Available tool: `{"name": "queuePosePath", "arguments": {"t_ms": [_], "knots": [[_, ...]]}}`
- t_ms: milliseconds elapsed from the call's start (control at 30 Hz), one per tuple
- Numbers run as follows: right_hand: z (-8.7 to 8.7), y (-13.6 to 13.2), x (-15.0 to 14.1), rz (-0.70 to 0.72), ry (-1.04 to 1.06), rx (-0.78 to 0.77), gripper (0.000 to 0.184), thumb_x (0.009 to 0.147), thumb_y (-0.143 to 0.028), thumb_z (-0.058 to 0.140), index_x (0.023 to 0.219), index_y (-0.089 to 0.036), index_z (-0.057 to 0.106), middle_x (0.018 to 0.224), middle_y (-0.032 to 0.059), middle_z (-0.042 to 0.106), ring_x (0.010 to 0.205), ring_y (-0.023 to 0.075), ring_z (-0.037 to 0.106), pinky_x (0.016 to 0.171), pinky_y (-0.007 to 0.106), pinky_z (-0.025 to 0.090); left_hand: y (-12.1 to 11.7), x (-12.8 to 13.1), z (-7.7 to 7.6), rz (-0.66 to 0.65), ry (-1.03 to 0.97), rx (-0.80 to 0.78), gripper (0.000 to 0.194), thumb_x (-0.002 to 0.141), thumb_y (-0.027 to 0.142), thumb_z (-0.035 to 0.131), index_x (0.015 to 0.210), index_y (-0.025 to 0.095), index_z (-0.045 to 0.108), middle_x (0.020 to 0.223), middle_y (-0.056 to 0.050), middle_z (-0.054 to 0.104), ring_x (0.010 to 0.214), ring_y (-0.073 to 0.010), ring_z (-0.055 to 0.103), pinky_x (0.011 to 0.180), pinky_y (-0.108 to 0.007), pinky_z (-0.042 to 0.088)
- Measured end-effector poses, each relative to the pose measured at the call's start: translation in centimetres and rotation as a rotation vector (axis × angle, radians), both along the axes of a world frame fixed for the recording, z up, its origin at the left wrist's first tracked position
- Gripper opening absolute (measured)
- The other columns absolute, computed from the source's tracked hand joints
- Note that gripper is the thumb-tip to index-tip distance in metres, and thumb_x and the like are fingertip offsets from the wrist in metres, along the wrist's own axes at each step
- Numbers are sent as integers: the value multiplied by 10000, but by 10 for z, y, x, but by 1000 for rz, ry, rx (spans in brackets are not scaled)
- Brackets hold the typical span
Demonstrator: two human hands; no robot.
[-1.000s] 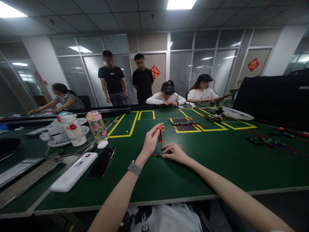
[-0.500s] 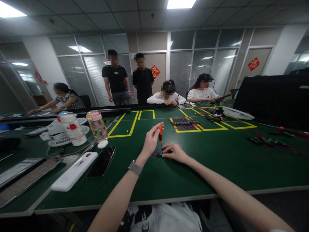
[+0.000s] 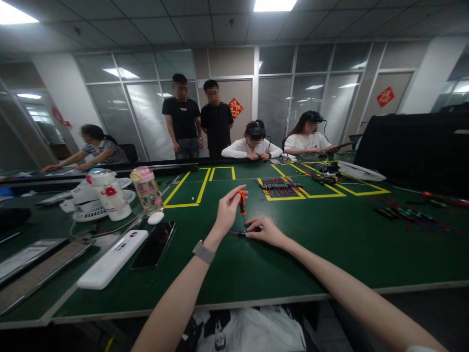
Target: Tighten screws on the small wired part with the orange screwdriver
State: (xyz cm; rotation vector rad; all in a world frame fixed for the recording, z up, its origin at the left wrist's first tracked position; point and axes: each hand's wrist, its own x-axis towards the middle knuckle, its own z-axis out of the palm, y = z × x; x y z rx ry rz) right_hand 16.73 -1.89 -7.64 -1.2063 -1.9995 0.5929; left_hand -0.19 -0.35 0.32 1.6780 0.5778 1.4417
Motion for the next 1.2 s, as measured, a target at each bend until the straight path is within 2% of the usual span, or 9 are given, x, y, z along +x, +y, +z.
{"name": "queuePosePath", "arguments": {"t_ms": [167, 300, 433, 567, 733, 833, 933, 1033, 1200], "knots": [[1, -1, -1, 1, 5, -5, 149, 706, -317, 740, 800, -208, 778, 1077, 94, 712, 983, 247, 649, 855, 360, 491, 1, 0, -2, 152, 57, 88, 228, 795, 261, 648, 1002, 177, 692, 946, -56, 658, 806, -141, 628, 740, -250, 501], [3, -2, -1, -4, 1, -10, 158, 708, -318, 738, 812, -206, 780, 1083, 95, 709, 989, 247, 646, 865, 359, 486, -5, -1, -2, 315, 182, 268, 255, 880, 275, 551, 1095, 217, 676, 991, -59, 626, 896, -156, 609, 817, -272, 480], [3, -2, -1, -2, -5, -15, 166, 709, -323, 737, 812, -200, 781, 1090, 99, 707, 1002, 246, 642, 873, 352, 482, -8, 0, -1, 180, 183, 248, 344, 948, 235, 409, 1243, 222, 585, 1147, -78, 638, 1055, -169, 602, 943, -311, 447], [2, -1, 0, 4, -8, -20, 169, 712, -335, 734, 816, -209, 780, 1096, 91, 706, 1008, 244, 639, 884, 353, 476, -3, 0, -1, 91, 90, 107, 314, 906, 245, 491, 1186, 178, 616, 1062, -84, 667, 935, -164, 646, 859, -292, 500], [2, -2, 0, -1, 0, -20, 154, 714, -328, 733, 808, -214, 779, 1089, 88, 706, 995, 244, 643, 868, 358, 486, -3, -2, -2, 247, 128, 204, 206, 820, 278, 636, 1001, 193, 685, 946, -47, 598, 843, -150, 609, 753, -250, 501], [2, -2, -1, -2, 3, -17, 147, 709, -324, 737, 803, -219, 779, 1082, 88, 709, 984, 243, 648, 868, 362, 490, -6, -2, -3, 316, 192, 302, 228, 883, 288, 554, 1067, 220, 671, 984, -53, 584, 904, -158, 592, 816, -269, 482], [2, -2, -1, 1, -2, -6, 147, 708, -322, 737, 805, -219, 778, 1078, 88, 712, 992, 246, 647, 876, 367, 489, -8, 0, -4, 233, 212, 322, 314, 949, 256, 424, 1204, 225, 605, 1108, -72, 605, 1013, -169, 588, 914, -299, 453], [2, -2, 0, 8, -16, 9, 150, 716, -317, 732, 811, -211, 778, 1078, 94, 712, 993, 248, 647, 872, 365, 493, -6, 1, -5, 160, 165, 260, 319, 949, 266, 427, 1219, 213, 588, 1090, -73, 627, 969, -166, 615, 875, -288, 475], [2, -2, 0, 7, -15, 16, 159, 706, -306, 741, 818, -199, 776, 1081, 100, 708, 967, 239, 654, 839, 346, 512, -4, -1, -6, 415, 193, 288, 233, 857, 313, 599, 1050, 208, 676, 945, -46, 568, 845, -152, 580, 779, -262, 479]]}}
